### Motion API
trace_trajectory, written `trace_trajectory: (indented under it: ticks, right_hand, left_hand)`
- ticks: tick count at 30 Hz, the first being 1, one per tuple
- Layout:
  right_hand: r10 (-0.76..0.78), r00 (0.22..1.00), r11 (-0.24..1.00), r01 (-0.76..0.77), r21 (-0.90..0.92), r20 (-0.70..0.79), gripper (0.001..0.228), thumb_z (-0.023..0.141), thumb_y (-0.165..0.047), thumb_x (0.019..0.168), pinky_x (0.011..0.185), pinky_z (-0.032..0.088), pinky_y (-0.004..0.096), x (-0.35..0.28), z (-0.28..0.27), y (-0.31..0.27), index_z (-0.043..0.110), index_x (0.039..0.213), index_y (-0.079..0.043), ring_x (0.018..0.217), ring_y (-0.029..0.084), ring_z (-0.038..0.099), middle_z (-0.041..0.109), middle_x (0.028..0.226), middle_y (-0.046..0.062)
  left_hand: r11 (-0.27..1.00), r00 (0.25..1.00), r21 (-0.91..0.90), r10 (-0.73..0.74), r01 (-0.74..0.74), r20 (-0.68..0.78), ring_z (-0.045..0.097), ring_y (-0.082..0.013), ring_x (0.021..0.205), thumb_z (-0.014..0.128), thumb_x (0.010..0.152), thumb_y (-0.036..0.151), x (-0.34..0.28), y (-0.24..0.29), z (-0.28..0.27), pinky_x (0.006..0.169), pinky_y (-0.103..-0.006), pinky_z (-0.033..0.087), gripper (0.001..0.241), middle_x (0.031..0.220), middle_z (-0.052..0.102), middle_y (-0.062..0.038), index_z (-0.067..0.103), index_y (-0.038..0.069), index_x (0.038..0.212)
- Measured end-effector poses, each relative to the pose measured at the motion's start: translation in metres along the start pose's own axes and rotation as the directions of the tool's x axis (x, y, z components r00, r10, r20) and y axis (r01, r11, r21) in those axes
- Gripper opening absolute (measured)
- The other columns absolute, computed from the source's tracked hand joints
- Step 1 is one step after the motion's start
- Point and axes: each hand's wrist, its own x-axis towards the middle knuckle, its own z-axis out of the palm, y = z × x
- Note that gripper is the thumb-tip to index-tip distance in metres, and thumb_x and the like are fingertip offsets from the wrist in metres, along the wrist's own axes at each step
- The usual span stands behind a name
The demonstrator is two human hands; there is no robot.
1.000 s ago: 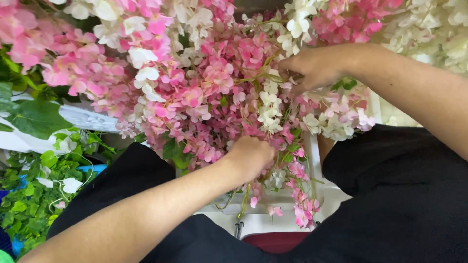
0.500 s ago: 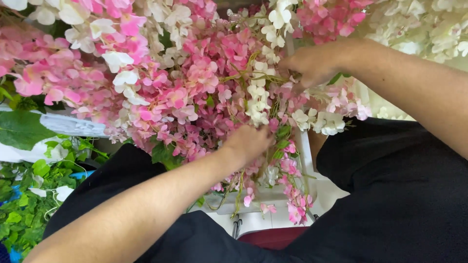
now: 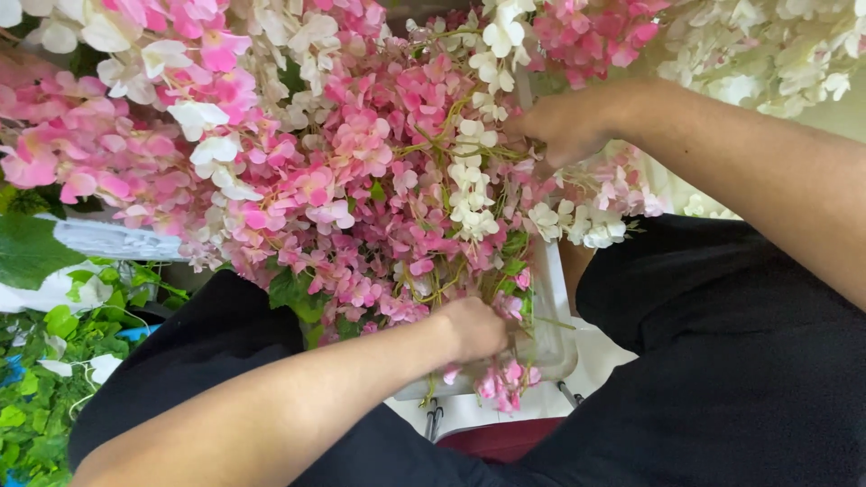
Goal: Attaching and arranging artificial flower vines onto a structure to create a floral arch.
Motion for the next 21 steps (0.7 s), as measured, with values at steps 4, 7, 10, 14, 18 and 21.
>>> trace_trajectory:
  ticks: [4,7,10,14,18,21]
  right_hand:
    - [-0.008,1.000,1.000,0.008,-0.016,-0.004,0.082,0.068,-0.033,0.093,0.120,0.037,0.047,0.004,-0.001,0.006,0.020,0.159,-0.021,0.148,0.030,0.037,0.029,0.163,0.010]
    - [0.014,1.000,1.000,-0.014,-0.023,-0.019,0.084,0.070,-0.036,0.091,0.119,0.039,0.049,-0.001,-0.004,0.002,0.022,0.159,-0.023,0.146,0.031,0.040,0.033,0.161,0.008]
    - [0.003,1.000,1.000,-0.003,-0.007,-0.017,0.074,0.068,-0.034,0.093,0.115,0.042,0.047,-0.005,-0.008,-0.002,0.031,0.156,-0.021,0.141,0.029,0.047,0.043,0.156,0.006]
    - [0.013,1.000,1.000,-0.013,-0.025,-0.005,0.086,0.070,-0.035,0.092,0.122,0.033,0.047,-0.001,-0.004,0.000,0.018,0.160,-0.021,0.150,0.028,0.033,0.026,0.165,0.005]
    - [-0.003,1.000,1.000,0.003,0.002,-0.012,0.090,0.072,-0.031,0.091,0.124,0.030,0.044,0.000,-0.004,0.002,0.016,0.160,-0.022,0.153,0.025,0.028,0.021,0.167,0.002]
    - [0.000,1.000,0.999,0.000,0.035,-0.006,0.089,0.072,-0.033,0.091,0.121,0.036,0.046,-0.013,-0.009,-0.005,0.017,0.160,-0.019,0.148,0.028,0.038,0.030,0.163,0.008]
  left_hand:
    - [0.998,0.999,0.058,0.010,-0.007,-0.045,0.066,-0.0145,0.070,0.067,0.098,0.014,-0.005,-0.013,-0.010,0.072,-0.0333,0.065,0.003,0.081,0.066,-0.003,0.069,0.012,0.096]
    - [1.000,0.994,0.005,-0.010,0.010,-0.106,0.059,-0.0138,0.060,0.064,0.097,0.006,-0.026,-0.016,-0.025,0.056,-0.0273,0.064,0.008,0.072,0.055,-0.003,0.068,0.007,0.090]
    - [0.998,0.995,-0.003,-0.064,0.064,-0.073,0.064,-0.0149,0.073,0.059,0.089,-0.004,-0.047,-0.018,-0.038,0.059,-0.0264,0.066,0.023,0.088,0.060,-0.003,0.069,0.013,0.102]
    - [0.995,0.969,-0.101,-0.047,0.023,-0.243,0.070,-0.0142,0.074,0.074,0.078,0.005,-0.061,-0.024,-0.044,0.064,-0.0267,0.067,0.035,0.153,0.048,-0.005,0.063,0.013,0.111]
    - [0.980,0.894,-0.199,-0.081,-0.009,-0.440,0.071,-0.0181,0.067,0.071,0.072,-0.010,-0.072,-0.035,-0.047,0.053,-0.0238,0.070,0.056,0.144,0.055,-0.013,0.064,0.004,0.125]
    - [0.936,0.886,-0.348,-0.112,-0.058,-0.450,0.069,-0.0254,0.101,0.080,0.079,0.025,-0.067,-0.050,-0.043,0.088,-0.0373,0.063,0.060,0.117,0.068,-0.009,0.061,0.006,0.133]
